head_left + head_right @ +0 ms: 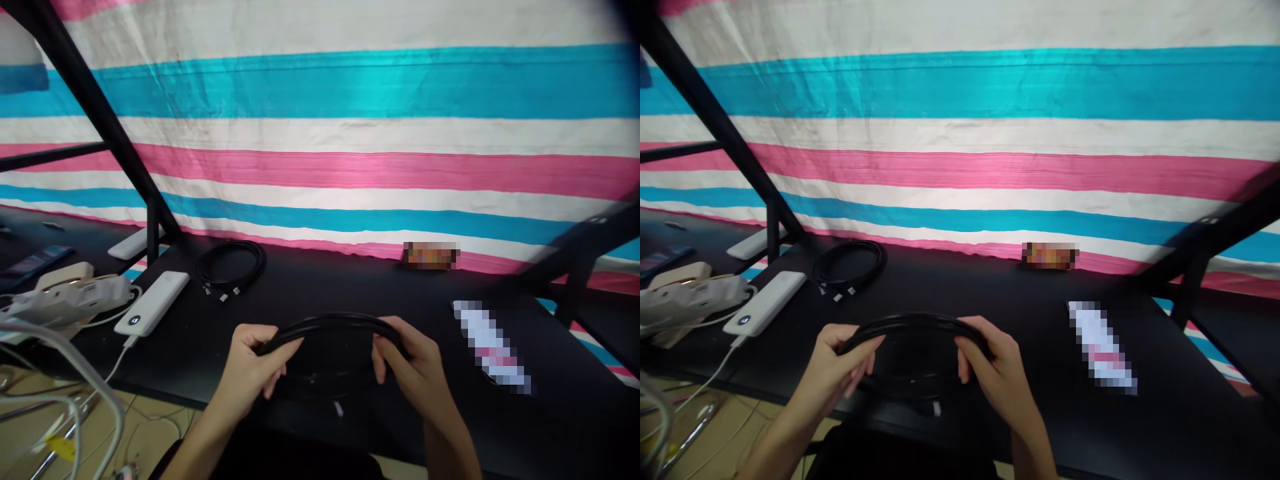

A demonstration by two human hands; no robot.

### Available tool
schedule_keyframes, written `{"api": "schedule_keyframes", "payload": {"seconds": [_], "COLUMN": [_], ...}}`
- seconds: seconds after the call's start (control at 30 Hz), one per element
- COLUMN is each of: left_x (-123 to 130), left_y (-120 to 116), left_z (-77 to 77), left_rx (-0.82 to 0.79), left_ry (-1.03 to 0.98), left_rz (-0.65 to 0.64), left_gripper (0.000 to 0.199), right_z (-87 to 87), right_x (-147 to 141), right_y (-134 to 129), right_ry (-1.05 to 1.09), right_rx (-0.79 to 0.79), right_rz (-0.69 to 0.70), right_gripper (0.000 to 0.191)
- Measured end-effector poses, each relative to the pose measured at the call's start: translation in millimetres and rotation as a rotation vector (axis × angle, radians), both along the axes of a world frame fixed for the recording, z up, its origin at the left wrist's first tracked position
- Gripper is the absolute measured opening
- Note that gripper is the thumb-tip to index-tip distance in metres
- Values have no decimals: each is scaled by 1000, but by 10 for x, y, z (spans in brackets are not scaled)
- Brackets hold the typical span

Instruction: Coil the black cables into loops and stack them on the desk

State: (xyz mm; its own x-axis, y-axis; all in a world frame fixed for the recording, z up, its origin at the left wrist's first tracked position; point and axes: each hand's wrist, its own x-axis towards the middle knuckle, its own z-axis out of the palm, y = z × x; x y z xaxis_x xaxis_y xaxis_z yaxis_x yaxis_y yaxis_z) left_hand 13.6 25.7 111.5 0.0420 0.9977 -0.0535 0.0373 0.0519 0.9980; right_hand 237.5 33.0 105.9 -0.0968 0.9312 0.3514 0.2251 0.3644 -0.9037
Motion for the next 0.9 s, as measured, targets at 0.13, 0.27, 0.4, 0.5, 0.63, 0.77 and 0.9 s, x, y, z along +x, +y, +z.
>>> {"api": "schedule_keyframes", "payload": {"seconds": [0.13, 0.27, 0.4, 0.5, 0.63, 0.77, 0.9], "left_x": [59, 97, 64, 21, -5, -9, -32], "left_y": [-8, -25, -74, -110, -128, -111, -77], "left_z": [19, 62, 118, 179, 230, 225, 143], "left_rx": [-62, -11, -44, -127, -197, -182, -40], "left_ry": [-74, 1, -33, -129, -230, -199, -3], "left_rz": [-25, -101, -250, -443, -469, -293, -232], "left_gripper": [56, 51, 49, 51, 56, 57, 37], "right_z": [58, 123, 57, 10, -3, -24, -37], "right_x": [-103, -213, -250, -249, -228, -182, -149], "right_y": [-75, -238, -353, -360, -364, -390, -376], "right_ry": [-10, 12, 156, 254, 330, 451, 511], "right_rx": [-35, 12, -141, -195, -195, -226, -154], "right_rz": [2, -4, -47, -106, -71, -32, -53], "right_gripper": [29, 49, 48, 48, 34, 23, 17]}}
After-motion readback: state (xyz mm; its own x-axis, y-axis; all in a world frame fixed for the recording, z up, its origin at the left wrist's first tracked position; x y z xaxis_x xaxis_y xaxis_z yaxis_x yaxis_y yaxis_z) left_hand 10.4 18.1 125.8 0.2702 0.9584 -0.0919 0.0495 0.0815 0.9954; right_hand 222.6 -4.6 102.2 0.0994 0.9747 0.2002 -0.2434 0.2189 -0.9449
